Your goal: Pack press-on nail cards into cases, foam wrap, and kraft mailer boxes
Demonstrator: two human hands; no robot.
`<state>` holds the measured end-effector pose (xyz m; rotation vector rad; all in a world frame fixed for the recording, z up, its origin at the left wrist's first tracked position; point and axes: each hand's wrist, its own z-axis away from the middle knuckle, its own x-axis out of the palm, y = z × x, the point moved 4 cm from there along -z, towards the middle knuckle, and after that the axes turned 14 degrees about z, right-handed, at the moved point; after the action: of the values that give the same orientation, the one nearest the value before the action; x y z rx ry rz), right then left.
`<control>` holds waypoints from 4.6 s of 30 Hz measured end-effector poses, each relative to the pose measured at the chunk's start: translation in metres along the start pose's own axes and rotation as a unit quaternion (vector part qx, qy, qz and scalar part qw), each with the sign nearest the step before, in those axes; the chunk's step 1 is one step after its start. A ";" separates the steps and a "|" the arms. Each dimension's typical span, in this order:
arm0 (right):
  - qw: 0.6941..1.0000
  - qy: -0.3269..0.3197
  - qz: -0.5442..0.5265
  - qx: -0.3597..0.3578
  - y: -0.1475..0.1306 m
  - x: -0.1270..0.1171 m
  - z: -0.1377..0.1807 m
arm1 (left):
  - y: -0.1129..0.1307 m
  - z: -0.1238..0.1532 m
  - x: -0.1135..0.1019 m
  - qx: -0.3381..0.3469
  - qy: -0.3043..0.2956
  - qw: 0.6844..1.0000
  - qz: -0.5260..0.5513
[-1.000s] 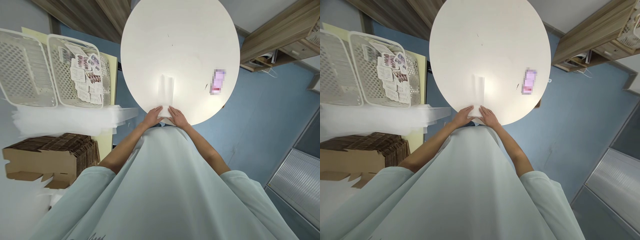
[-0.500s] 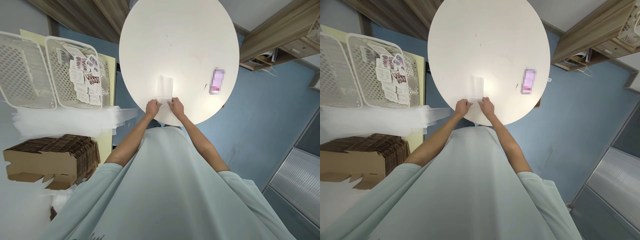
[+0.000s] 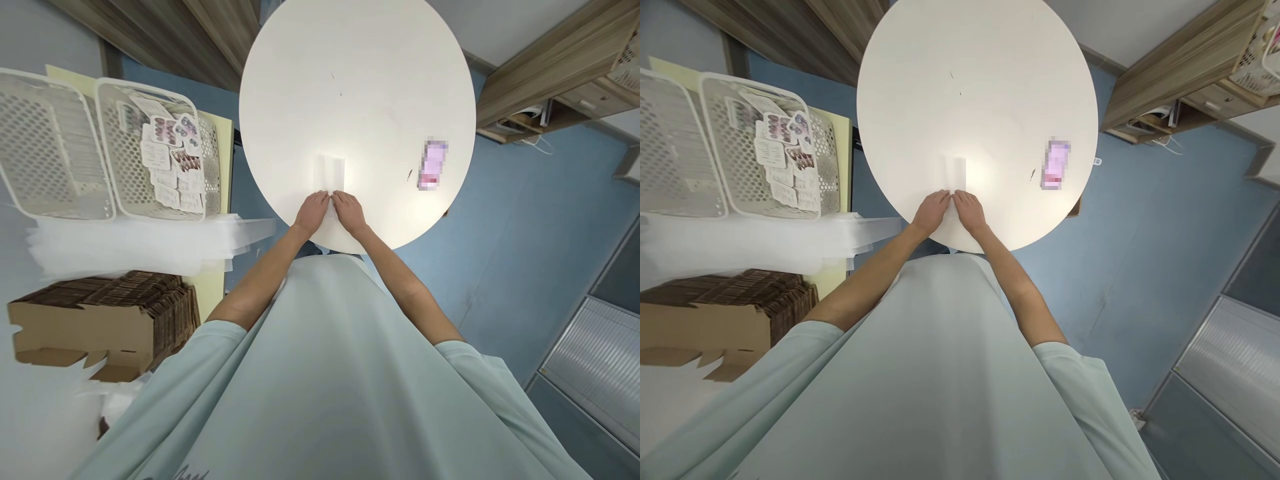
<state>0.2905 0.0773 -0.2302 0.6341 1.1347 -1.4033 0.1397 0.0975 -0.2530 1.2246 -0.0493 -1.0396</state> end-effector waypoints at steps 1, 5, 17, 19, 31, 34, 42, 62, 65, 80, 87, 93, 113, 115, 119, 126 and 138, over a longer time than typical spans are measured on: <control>1.000 -0.008 -0.003 -0.006 0.001 0.001 0.003 | -0.001 0.003 0.001 0.003 -0.007 1.000 -0.003; 0.999 -0.022 -0.012 -0.040 -0.004 0.008 0.030 | -0.001 0.032 0.005 0.028 -0.034 0.999 -0.023; 0.994 -0.058 -0.002 -0.087 -0.012 0.034 0.081 | -0.003 0.084 0.021 0.037 -0.093 0.994 -0.053; 0.994 -0.057 -0.006 -0.095 -0.008 0.027 0.077 | -0.003 0.078 0.012 0.033 -0.077 0.995 -0.047; 0.999 0.005 -0.024 0.043 0.006 -0.007 0.023 | -0.005 0.018 -0.022 -0.152 0.015 0.988 0.020; 0.997 0.017 -0.030 0.072 0.012 -0.011 0.005 | -0.006 0.010 -0.023 -0.219 0.061 0.973 0.023; 0.997 -0.006 -0.035 0.061 0.014 -0.011 -0.016 | -0.011 0.009 -0.010 -0.231 0.178 0.955 0.060; 0.899 -0.042 -0.256 0.353 -0.020 0.033 0.044 | -0.002 0.033 -0.018 -0.295 0.125 0.938 0.131; 0.882 -0.032 -0.277 0.379 -0.034 0.036 0.036 | -0.010 0.035 -0.028 -0.274 0.115 0.945 0.133; 0.873 -0.008 -0.338 0.350 -0.120 0.029 -0.069 | -0.078 0.041 -0.133 -0.259 0.173 0.942 0.124; 0.881 0.013 -0.330 0.338 -0.120 0.013 -0.053 | -0.064 0.050 -0.126 -0.240 0.186 0.947 0.101; 0.884 0.025 -0.350 0.310 -0.110 0.003 -0.017 | -0.057 0.060 -0.125 -0.256 0.211 0.936 0.118; 0.913 -0.023 -0.389 0.116 -0.121 -0.025 0.054 | -0.005 0.312 -0.070 -0.297 0.456 0.792 0.276; 0.915 -0.016 -0.390 0.107 -0.129 -0.033 0.056 | -0.008 0.324 -0.069 -0.296 0.476 0.775 0.294; 0.922 0.004 -0.376 0.088 -0.148 -0.044 0.061 | -0.019 0.344 -0.074 -0.275 0.499 0.762 0.309; 0.939 0.022 -0.340 0.056 -0.216 -0.036 0.073 | -0.062 0.412 -0.101 -0.257 0.517 0.761 0.297; 0.956 0.000 -0.290 -0.046 -0.400 0.011 0.113 | -0.188 0.573 -0.123 -0.309 0.430 0.836 0.145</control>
<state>-0.0670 -0.0822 -0.0887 0.2330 1.4478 -1.8247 -0.3570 -0.2381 -0.1127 0.9369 0.7311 -0.1274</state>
